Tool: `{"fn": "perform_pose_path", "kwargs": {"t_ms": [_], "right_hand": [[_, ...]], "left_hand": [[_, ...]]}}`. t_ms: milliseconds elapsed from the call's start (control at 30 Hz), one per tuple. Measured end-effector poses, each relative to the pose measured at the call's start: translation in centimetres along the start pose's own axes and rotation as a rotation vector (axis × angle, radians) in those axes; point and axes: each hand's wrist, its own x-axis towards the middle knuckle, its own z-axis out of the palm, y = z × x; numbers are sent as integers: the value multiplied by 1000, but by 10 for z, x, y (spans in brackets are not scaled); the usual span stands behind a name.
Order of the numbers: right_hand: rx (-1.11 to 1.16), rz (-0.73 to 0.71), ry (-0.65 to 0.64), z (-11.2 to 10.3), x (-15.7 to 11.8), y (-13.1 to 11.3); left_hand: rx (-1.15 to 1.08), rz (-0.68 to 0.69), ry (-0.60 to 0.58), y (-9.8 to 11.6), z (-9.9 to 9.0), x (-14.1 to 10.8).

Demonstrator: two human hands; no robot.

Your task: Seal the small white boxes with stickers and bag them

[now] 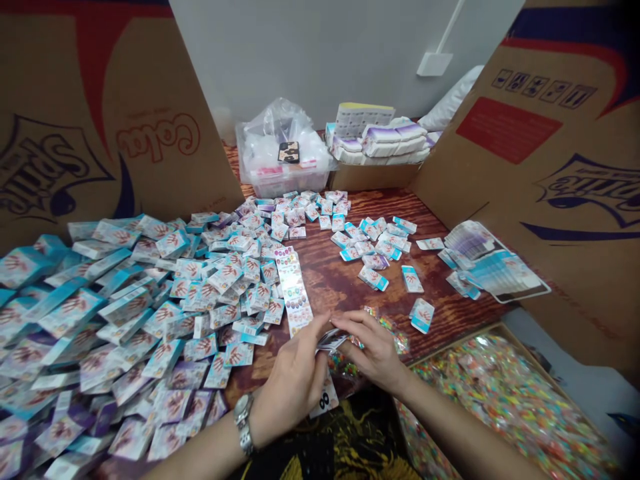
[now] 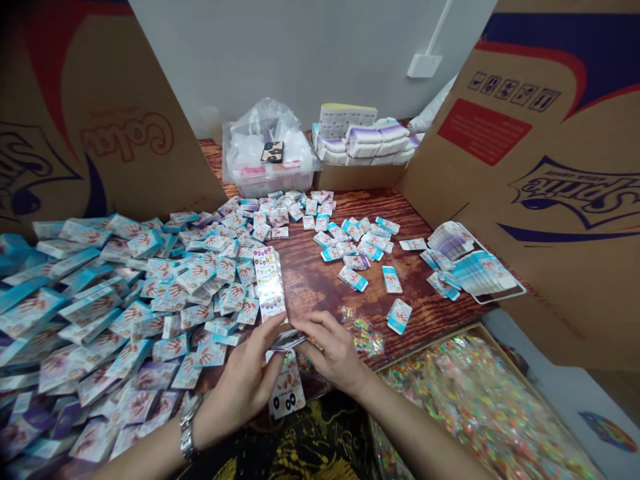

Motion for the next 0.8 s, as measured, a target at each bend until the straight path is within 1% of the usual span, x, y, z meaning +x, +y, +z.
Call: {"fn": "perform_pose_path", "kwargs": {"t_ms": [100,167,233,300,333,367,467,533,567,633,700,733,800], "right_hand": [[22,30,3,0,0,-1],[41,64,-33,-4,-3,0],[20,114,-101,-13,-7,5],[-53,188,-137,-28,-12,15],[-103,235,-124,-37,-15,21],[-154,289,-85,-47,-17,28],[-271,454,99,-75,-25,47],[-299,517,188,-88,-28,56],[-305,525,208,-92,-30,58],[-316,518,195,-96,-33,61],[-328,499,139,-98,-35,63],[-331,496,103,-98,-36,65],[-335,503,20,-100,-36,69]], "left_hand": [[-9,-27,-26,-1,-1,0],[-26,-43,-72,-7,-1,6],[-39,-23,-124,-18,0,19],[1,41,-170,-31,9,41],[66,77,-193,-37,17,55],[150,130,-242,-42,27,70],[464,313,-371,-49,69,116],[502,376,-400,-51,101,142],[517,398,-412,-52,115,151],[545,412,-430,-57,135,163],[576,409,-444,-66,142,165],[590,406,-451,-71,141,163],[618,403,-464,-81,131,154]]}}
